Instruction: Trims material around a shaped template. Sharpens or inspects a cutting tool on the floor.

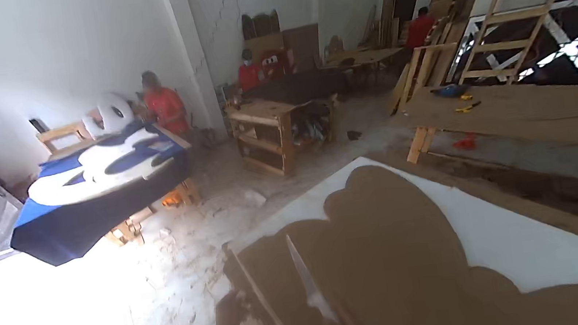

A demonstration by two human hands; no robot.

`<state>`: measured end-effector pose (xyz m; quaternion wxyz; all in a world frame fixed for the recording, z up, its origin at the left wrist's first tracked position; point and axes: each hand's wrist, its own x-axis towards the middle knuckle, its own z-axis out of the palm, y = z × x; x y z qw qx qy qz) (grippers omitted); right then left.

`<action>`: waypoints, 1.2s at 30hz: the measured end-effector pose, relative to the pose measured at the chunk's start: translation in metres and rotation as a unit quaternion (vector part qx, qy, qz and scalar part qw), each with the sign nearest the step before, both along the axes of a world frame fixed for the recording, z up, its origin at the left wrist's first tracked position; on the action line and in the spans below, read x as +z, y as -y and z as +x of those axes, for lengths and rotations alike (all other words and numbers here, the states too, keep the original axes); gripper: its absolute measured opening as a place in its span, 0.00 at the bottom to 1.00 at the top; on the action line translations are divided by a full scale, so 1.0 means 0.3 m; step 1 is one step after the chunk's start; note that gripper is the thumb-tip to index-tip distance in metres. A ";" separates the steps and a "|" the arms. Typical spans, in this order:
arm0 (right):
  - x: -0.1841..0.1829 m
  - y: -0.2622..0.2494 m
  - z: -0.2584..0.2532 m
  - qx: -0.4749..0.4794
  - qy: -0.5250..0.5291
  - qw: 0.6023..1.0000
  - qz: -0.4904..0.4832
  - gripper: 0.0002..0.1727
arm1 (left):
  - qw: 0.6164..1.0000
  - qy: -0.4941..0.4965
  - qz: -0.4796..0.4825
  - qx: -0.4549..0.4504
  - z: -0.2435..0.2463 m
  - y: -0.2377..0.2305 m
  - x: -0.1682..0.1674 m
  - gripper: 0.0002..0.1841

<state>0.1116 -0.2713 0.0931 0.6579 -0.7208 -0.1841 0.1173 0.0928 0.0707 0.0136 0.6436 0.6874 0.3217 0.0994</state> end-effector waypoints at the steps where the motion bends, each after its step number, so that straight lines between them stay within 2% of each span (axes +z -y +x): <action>1: -0.037 -0.130 0.036 0.003 0.006 0.999 -0.032 0.32 | 0.999 -0.030 0.014 -0.002 0.057 -0.041 -0.005 0.19; 5: -0.196 -0.521 0.161 0.016 0.054 0.983 -0.177 0.29 | 0.991 -0.121 0.043 -0.026 0.216 -0.188 -0.127 0.18; 9: -0.234 -0.666 0.220 0.013 0.125 0.963 -0.239 0.29 | 0.982 -0.160 0.074 -0.072 0.304 -0.240 -0.145 0.17; 11: -0.229 -0.691 0.216 0.015 0.131 0.956 -0.261 0.28 | 0.979 -0.171 0.064 -0.090 0.313 -0.255 -0.158 0.15; 15: -0.137 -0.727 0.192 0.026 0.095 0.949 -0.299 0.27 | 0.977 -0.155 0.031 -0.142 0.315 -0.282 -0.150 0.12; 19: -0.279 -0.665 0.212 0.033 0.127 0.938 -0.321 0.29 | 0.967 -0.173 0.060 -0.177 0.309 -0.287 -0.103 0.16; 22: -0.244 -0.684 0.189 0.018 0.107 0.931 -0.347 0.27 | 0.949 -0.197 0.089 -0.229 0.292 -0.305 -0.015 0.20; 25: -0.195 -0.699 0.157 0.002 0.093 0.917 -0.388 0.26 | 0.947 -0.221 0.075 -0.223 0.279 -0.300 0.032 0.20; 31: -0.232 -0.736 0.196 0.027 0.102 0.918 -0.384 0.28 | 0.953 -0.197 0.067 -0.221 0.275 -0.279 -0.088 0.15; 36: -0.228 -0.657 0.135 0.022 0.135 0.910 -0.392 0.30 | 0.955 -0.178 0.061 -0.229 0.289 -0.296 -0.069 0.14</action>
